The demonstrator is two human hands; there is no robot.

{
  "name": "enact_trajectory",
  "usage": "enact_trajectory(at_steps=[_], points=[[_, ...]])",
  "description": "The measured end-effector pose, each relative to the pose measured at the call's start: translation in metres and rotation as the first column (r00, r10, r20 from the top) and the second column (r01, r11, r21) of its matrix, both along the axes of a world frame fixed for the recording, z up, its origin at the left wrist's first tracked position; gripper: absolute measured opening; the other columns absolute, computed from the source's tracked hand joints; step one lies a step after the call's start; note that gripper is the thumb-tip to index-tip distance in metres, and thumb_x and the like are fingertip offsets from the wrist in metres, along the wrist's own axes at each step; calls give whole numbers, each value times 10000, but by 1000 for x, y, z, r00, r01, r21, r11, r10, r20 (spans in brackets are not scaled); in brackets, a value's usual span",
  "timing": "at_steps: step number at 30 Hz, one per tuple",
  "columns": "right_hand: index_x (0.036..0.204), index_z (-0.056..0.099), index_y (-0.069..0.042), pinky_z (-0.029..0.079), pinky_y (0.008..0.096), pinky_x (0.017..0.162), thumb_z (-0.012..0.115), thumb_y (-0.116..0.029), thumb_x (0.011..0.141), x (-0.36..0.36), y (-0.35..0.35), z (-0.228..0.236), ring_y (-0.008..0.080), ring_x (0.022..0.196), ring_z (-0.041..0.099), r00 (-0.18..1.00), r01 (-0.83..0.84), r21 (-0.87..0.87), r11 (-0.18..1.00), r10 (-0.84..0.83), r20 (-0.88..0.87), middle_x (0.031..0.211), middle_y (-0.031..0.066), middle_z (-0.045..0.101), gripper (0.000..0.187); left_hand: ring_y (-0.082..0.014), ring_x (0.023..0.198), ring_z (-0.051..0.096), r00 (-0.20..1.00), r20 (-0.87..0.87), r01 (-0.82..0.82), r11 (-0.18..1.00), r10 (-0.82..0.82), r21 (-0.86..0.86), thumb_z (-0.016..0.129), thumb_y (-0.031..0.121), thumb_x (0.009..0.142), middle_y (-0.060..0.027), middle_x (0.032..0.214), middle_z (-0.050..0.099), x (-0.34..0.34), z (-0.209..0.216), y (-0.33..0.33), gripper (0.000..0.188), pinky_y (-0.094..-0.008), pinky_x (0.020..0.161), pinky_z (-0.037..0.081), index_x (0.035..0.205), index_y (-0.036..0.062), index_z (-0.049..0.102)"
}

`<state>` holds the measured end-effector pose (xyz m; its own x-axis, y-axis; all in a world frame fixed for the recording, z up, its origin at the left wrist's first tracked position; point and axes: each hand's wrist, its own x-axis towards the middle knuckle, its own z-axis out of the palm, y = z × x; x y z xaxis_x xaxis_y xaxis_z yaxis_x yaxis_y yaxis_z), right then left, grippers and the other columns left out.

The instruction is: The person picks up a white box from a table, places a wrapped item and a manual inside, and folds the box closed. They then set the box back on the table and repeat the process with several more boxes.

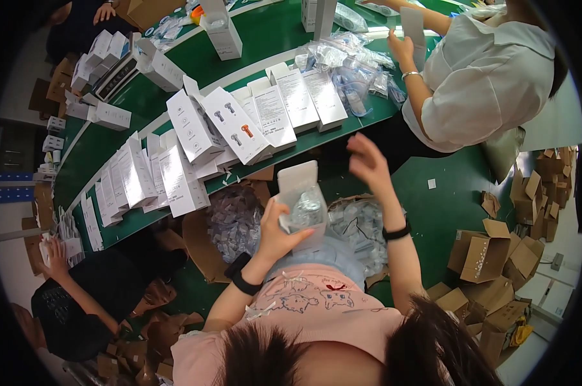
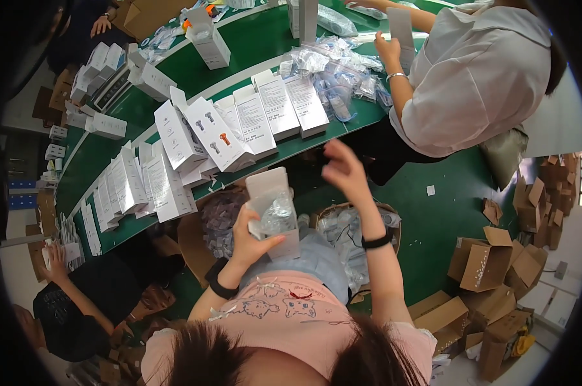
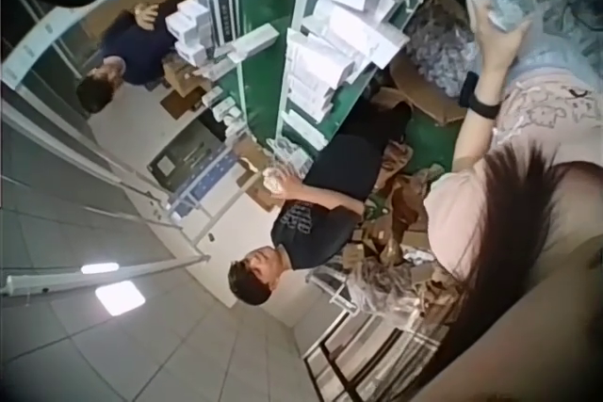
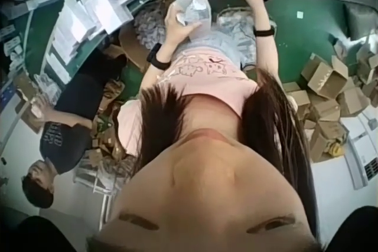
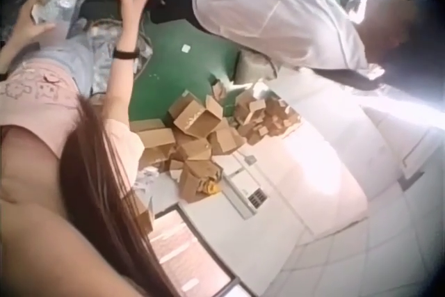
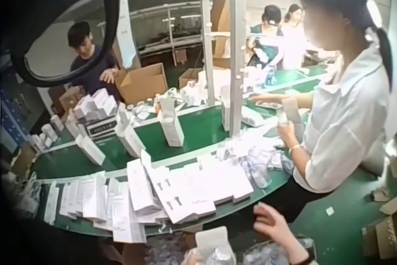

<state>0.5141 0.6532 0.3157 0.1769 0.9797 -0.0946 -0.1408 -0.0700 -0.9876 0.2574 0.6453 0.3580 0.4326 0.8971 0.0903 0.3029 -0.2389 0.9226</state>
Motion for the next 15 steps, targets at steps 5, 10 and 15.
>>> enact_trajectory(at_steps=[5,10,15], points=[[1058,460,-32,369,340,807,624,-80,653,52,101,-42,274,949,456,472,416,317,852,-500,726,981,109,495,439,-325,880,487,986,-130,-99,995,100,18,775,162,474,-163,938,458,-22,-8,-22,508,-345,735,401,806,66,402],[880,522,-27,383,320,751,612,-85,667,65,126,-74,277,885,478,272,468,171,867,-326,906,909,114,519,239,-346,909,479,987,-132,-92,996,91,-2,773,147,468,-176,988,447,-33,-17,-42,509,-358,753,400,823,71,415],[760,525,2,415,290,640,583,-72,701,49,109,-74,238,717,546,595,507,245,826,-541,594,756,121,565,110,-358,932,473,989,-145,-13,997,1,-77,773,144,474,-192,1043,428,-45,-29,-40,509,-357,772,397,833,73,418]])
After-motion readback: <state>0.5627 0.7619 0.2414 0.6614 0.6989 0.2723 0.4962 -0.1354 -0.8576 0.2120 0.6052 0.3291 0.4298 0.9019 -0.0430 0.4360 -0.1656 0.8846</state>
